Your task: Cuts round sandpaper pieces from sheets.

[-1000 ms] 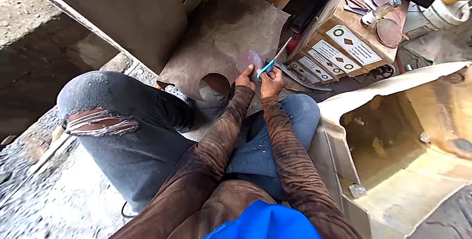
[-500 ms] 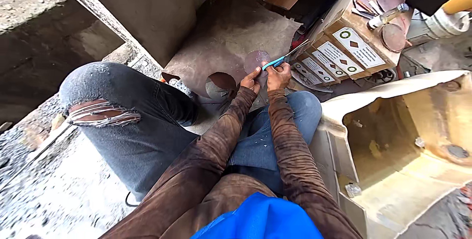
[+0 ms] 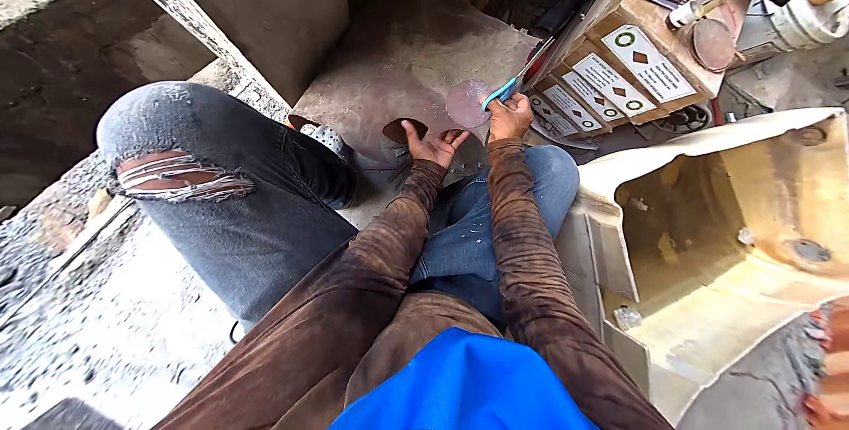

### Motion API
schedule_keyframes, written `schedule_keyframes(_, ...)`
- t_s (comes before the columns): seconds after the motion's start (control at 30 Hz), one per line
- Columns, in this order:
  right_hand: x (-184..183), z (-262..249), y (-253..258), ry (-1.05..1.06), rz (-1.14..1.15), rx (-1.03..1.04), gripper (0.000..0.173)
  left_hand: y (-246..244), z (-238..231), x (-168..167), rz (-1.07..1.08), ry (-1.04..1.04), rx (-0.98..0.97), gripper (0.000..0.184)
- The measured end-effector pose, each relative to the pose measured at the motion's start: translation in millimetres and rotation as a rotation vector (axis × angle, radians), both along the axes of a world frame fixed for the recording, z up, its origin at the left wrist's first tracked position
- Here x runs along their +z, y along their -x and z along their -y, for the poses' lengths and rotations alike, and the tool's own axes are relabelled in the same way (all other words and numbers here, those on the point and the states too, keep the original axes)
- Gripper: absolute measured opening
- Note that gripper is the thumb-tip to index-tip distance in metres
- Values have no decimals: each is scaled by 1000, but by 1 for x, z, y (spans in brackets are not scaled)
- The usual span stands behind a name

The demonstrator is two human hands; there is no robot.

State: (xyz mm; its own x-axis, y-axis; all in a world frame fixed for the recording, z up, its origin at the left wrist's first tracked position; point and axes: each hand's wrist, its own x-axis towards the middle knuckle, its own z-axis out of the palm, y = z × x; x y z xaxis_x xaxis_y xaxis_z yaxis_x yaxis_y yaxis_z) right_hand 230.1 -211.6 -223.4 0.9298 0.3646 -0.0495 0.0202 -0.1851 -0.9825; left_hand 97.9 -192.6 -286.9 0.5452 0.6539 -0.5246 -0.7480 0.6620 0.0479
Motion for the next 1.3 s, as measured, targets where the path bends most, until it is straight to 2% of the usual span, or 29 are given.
schedule_keyframes(0.1, 6, 6, -9, -3, -2, -18, 63, 18, 0, -27, -300, 161, -7, 89)
schedule_keyframes(0.17, 10, 3, -12, 4, 24, 8, 63, 22, -2, -36, -403, 203, -81, 87)
schedule_keyframes(0.27, 10, 7, -18, 5, 110, 72, 61, 12, 1, -26, -354, 95, -167, 97)
schedule_keyframes(0.3, 10, 8, -20, -15, 121, 86, 61, 8, 3, -23, -309, 64, -178, 95)
schedule_keyframes(0.33, 12, 8, -22, -41, 125, 98, 61, 7, 4, -21, -273, 36, -186, 87)
schedule_keyframes(0.37, 14, 9, -23, -59, 128, 107, 60, 6, 4, -19, -281, 13, -207, 72)
schedule_keyframes(0.43, 19, 13, -27, -62, 156, 127, 59, 3, 5, -16, -415, -29, -395, 45)
schedule_keyframes(0.57, 25, 20, -33, -22, 282, 183, 57, 1, 24, -24, -765, -224, -989, 35)
schedule_keyframes(0.63, 30, 22, -31, 0, 307, 203, 58, -5, 29, -20, -854, -421, -1223, 28)
schedule_keyframes(0.7, 32, 25, -32, 14, 325, 204, 61, -13, 28, -3, -859, -597, -1401, 26)
schedule_keyframes(0.8, 34, 26, -36, 13, 348, 221, 61, -20, 24, 18, -807, -830, -1532, 27)
schedule_keyframes(0.9, 40, 20, -43, -61, 364, 272, 59, -14, 13, 55, -739, -1072, -1667, 35)
schedule_keyframes(0.97, 49, 16, -51, -103, 369, 315, 61, -6, -5, 86, -695, -1111, -1639, 40)
schedule_keyframes(1.13, 100, 6, -62, -120, 504, 499, 62, 23, -61, 140, -611, -1014, -1082, 48)
schedule_keyframes(1.23, 142, -11, -56, -128, 612, 642, 61, 39, -79, 175, -762, -1191, -649, 28)
schedule_keyframes(1.3, 171, -23, -47, -132, 666, 697, 59, 48, -97, 210, -908, -1411, -472, 21)
